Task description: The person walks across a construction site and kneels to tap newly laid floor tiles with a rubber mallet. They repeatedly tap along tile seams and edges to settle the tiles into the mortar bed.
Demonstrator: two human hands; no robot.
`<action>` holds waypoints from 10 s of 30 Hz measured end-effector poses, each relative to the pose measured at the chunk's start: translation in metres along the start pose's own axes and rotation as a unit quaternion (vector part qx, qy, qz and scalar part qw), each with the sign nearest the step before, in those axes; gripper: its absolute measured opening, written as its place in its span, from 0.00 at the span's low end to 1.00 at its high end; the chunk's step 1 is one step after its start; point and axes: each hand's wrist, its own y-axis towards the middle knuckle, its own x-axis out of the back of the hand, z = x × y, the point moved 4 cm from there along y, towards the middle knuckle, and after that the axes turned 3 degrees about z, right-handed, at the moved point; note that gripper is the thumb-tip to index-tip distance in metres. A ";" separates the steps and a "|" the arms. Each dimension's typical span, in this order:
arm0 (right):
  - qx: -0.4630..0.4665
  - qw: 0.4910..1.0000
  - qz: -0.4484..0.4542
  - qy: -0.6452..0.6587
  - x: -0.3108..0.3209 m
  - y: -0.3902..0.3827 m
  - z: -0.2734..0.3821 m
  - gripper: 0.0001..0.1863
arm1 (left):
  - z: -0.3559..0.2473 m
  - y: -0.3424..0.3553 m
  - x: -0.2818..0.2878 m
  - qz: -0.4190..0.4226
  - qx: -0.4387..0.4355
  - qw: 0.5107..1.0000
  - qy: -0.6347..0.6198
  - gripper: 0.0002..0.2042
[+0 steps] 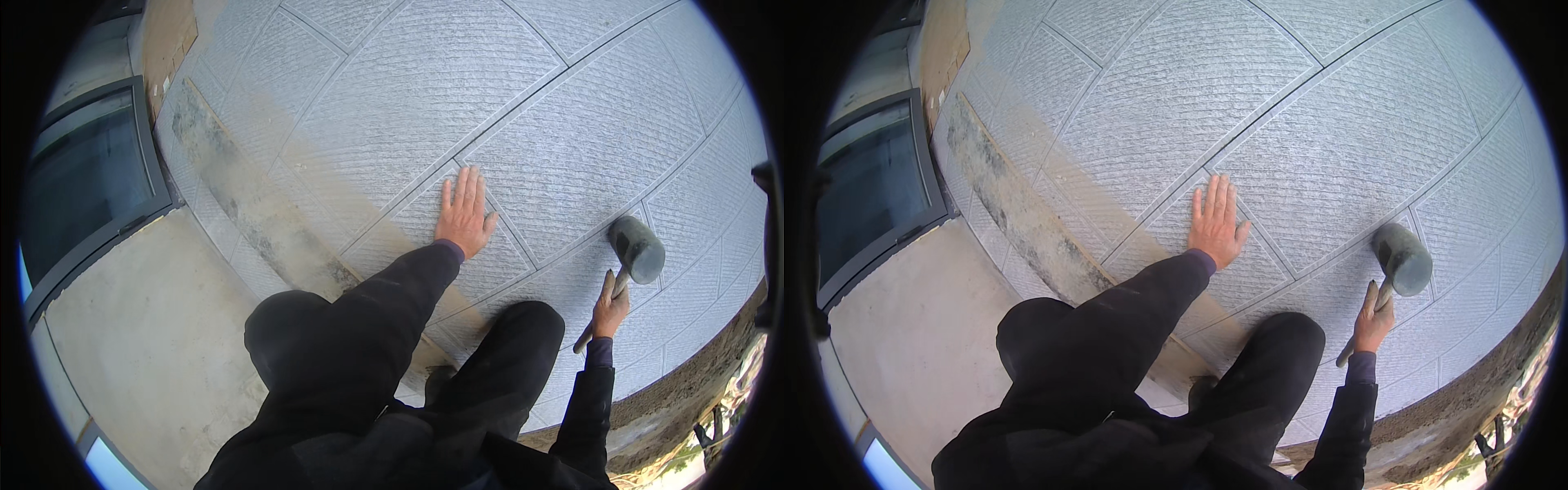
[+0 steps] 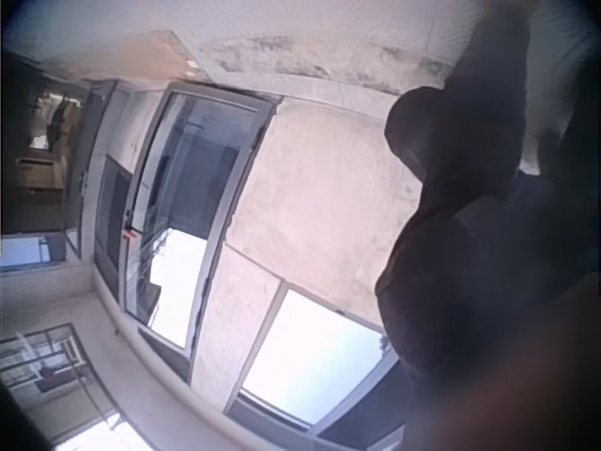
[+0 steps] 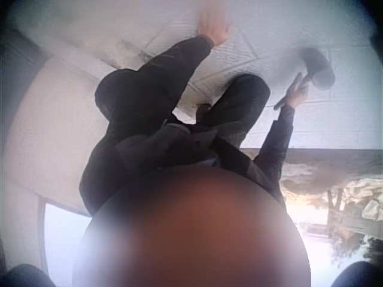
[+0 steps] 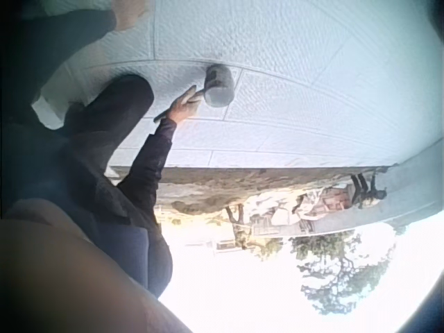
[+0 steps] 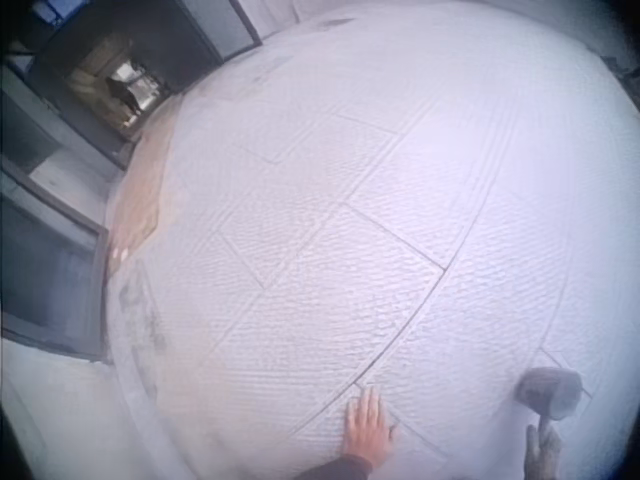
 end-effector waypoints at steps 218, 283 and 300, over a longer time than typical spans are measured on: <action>-0.366 0.363 -0.689 0.509 -0.922 -0.298 1.323 0.36 | 1.094 0.481 0.798 0.332 -0.604 0.724 0.029 0.40; -0.802 0.460 -0.187 0.333 -1.251 -0.509 1.583 0.26 | 1.083 0.440 1.065 0.469 -0.718 0.468 0.213 0.18; -0.637 0.171 -0.177 0.730 -0.700 -0.748 1.980 0.23 | 1.145 0.397 1.612 0.364 -0.244 0.857 0.271 0.21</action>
